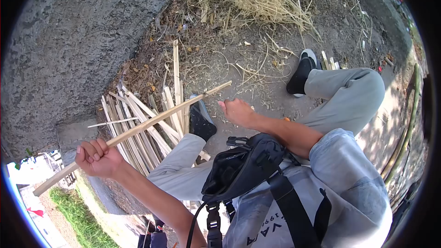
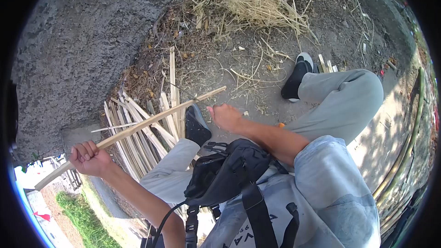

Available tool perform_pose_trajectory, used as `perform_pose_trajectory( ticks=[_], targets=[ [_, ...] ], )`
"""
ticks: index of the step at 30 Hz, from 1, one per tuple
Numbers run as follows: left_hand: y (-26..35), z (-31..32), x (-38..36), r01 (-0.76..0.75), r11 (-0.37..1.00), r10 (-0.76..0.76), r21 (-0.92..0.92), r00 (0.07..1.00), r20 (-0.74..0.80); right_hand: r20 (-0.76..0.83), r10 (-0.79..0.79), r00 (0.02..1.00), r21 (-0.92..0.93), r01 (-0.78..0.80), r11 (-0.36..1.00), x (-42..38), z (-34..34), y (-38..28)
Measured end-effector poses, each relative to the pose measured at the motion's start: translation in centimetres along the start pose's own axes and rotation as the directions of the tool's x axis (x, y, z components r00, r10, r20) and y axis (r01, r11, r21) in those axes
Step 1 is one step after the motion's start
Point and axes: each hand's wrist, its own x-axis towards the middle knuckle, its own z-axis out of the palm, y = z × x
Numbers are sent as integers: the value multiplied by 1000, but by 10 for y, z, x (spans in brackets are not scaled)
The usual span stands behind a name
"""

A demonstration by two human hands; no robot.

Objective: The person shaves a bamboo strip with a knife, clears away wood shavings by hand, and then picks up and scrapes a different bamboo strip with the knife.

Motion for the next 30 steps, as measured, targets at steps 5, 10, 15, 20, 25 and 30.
perform_pose_trajectory(
  ticks=[5, 10, 15, 20, 25, 30],
  targets=[
    [0, 15, -8, -5, 1000, 5, -3, 999, 49, 12, -89, 996, 179, 85, 980, -13, -24, -54],
    [7, 20, -23, 26, 999, -19, -44, 989, 144, -38, -103, 994, 136, 107, 985, -14, -12, -54],
    [7, 16, -25, 62, 989, -21, -133, 957, 290, 98, 129, 987, 95, -138, 986, 29, -1, 32],
    [7, 20, -28, 70, 984, -15, -161, 946, 323, 35, -129, 991, 232, 117, 966, -3, -39, -76],
    [7, 9, -25, 71, 984, -14, -166, 947, 322, -14, 132, 991, 92, -131, 987, 2, 21, 31],
    [7, 26, -32, 20, 994, 14, -110, 955, 298, -4, 45, 999, 134, -44, 990, 17, 12, 23]
  ],
)
